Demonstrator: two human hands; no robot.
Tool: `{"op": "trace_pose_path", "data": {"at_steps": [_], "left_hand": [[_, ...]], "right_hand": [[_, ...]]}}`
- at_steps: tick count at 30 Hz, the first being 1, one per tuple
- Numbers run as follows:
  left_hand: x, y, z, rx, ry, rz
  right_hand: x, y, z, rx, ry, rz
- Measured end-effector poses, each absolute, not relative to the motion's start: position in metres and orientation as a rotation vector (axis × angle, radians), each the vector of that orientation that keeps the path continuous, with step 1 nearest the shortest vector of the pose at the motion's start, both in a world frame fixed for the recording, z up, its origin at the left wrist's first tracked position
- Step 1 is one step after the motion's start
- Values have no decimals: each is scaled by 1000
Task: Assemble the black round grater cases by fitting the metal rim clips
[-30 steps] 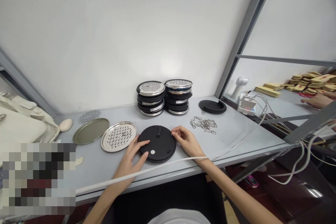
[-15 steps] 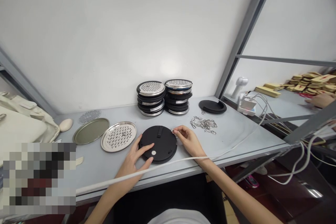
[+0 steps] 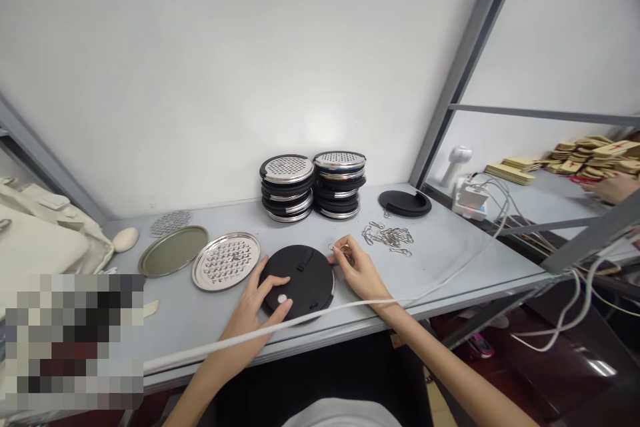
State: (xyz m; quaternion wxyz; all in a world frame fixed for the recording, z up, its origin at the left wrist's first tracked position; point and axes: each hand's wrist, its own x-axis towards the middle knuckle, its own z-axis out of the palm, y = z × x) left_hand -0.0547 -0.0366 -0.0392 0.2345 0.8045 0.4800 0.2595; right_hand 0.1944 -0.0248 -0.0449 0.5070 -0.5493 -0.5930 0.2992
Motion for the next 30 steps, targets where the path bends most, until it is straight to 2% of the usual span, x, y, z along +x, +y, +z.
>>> {"op": "trace_pose_path", "data": {"at_steps": [13,30], "left_hand": [[-54,-40,-36,2342,1259,678],[-54,-38,-34,2429,1209,624]], "right_hand": [[201,-16,-52,-1363,-1393,494],[196,-20,-46,-1101,-1266,917]]}}
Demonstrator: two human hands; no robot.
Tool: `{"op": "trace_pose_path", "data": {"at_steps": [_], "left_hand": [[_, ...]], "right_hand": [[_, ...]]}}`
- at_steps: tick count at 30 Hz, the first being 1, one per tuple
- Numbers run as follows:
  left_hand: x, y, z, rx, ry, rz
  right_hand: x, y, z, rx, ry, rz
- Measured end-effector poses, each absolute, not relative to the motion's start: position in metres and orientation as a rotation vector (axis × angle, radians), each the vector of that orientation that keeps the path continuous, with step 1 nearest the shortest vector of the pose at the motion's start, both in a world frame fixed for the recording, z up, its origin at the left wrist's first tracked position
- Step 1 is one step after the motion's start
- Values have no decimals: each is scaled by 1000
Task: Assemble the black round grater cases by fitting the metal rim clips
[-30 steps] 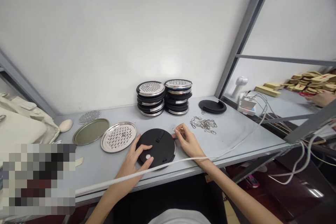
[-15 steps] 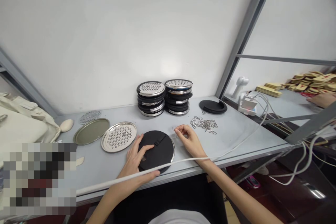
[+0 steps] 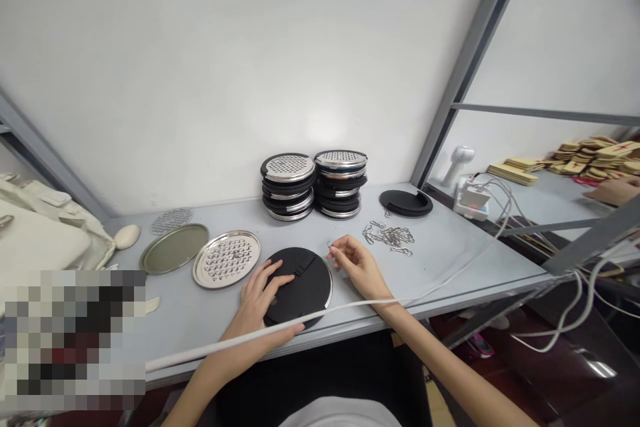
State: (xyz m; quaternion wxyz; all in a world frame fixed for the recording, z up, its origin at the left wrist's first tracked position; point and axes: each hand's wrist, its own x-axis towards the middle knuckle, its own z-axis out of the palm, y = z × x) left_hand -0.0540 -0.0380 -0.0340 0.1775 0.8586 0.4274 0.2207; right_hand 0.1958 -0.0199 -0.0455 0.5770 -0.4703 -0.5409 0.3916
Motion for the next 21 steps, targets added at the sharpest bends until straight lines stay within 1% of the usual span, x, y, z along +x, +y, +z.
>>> {"op": "trace_pose_path", "data": {"at_steps": [4,12,21], "left_hand": [[-54,-38,-34,2448,1190,638],[-55,-42,-29,2506,1125,600],[-55,-43,-26,2543,1047,526]], "right_hand": [[197,-20,-45,-1144,-1325,884],[196,-18,-51,-1157,-1306,952],[197,-19,-47,-1254,-1419,748]]}}
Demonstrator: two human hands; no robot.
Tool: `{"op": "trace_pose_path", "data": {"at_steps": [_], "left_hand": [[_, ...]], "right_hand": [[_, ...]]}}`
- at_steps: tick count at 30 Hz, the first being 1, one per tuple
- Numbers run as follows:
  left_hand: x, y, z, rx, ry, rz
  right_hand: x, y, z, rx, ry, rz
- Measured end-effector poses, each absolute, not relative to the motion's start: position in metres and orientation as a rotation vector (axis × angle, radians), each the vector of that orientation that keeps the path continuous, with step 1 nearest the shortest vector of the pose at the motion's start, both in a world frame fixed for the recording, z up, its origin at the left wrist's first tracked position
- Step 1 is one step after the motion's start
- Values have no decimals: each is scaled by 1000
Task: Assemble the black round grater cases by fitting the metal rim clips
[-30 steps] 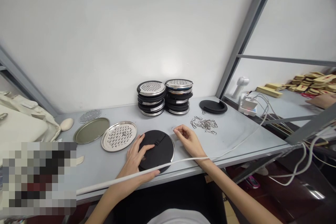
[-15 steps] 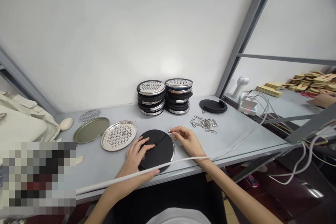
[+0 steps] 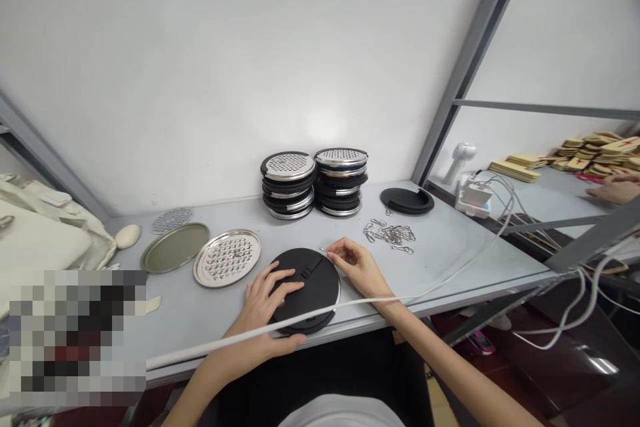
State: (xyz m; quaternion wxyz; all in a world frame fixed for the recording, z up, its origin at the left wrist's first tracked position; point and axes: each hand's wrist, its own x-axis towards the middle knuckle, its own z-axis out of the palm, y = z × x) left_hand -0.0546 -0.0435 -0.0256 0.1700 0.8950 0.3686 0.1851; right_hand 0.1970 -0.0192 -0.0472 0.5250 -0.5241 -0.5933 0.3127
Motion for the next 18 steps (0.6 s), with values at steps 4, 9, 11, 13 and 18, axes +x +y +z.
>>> {"op": "trace_pose_path", "data": {"at_steps": [4,9,11,13,18], "left_hand": [[-55,-44,-29,2570,1074,546],[-55,-46,-27,2575,1048,547],[-55,-46,-26,2584,1028,560],[-55,-47,-27,2607,1002,569],[-53,-50,-31,2750,964,599]], "right_hand": [[197,-20,-46,-1282,-1441,727],[197,-19,-50,-1233,-1411,775],[197,-18,-51,-1216,-1380,821],[196,-17,-50,-1222,-1352,864],[196,-20,-45,-1218,-1373,846]]}}
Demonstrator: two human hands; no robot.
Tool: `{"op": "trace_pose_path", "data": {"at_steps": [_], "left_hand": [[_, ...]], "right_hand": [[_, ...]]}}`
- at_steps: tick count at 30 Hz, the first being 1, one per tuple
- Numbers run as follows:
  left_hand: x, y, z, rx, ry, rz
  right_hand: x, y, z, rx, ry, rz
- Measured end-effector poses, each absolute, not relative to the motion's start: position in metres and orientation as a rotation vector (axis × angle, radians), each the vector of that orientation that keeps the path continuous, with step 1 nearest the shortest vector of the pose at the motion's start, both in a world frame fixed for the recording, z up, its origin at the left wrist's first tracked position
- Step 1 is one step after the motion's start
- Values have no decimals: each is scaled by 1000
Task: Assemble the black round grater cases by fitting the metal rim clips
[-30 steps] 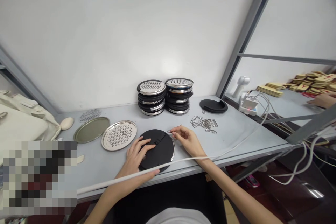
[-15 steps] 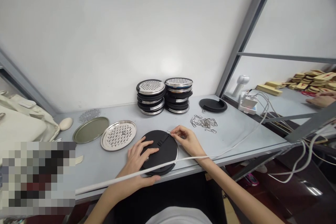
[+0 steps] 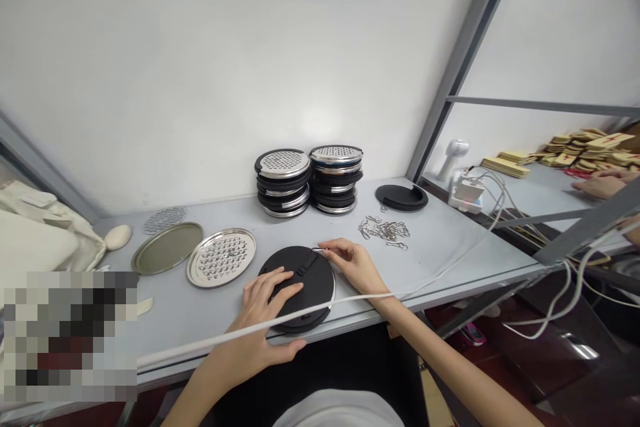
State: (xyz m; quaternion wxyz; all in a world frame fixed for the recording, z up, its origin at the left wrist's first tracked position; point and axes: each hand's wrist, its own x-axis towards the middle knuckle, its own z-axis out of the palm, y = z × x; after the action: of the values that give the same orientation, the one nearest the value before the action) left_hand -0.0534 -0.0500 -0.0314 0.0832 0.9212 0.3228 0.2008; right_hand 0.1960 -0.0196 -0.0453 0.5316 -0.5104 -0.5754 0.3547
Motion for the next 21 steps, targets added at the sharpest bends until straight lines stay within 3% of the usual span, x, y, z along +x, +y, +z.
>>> {"op": "trace_pose_path", "data": {"at_steps": [10,21], "left_hand": [[-34,-60,-37,2999,934,710],[-35,-56,-35,2966,877,809]], "right_hand": [[197,-18,-49,-1200,-1331,924],[196,-20,-46,-1333,-1478,767]]}}
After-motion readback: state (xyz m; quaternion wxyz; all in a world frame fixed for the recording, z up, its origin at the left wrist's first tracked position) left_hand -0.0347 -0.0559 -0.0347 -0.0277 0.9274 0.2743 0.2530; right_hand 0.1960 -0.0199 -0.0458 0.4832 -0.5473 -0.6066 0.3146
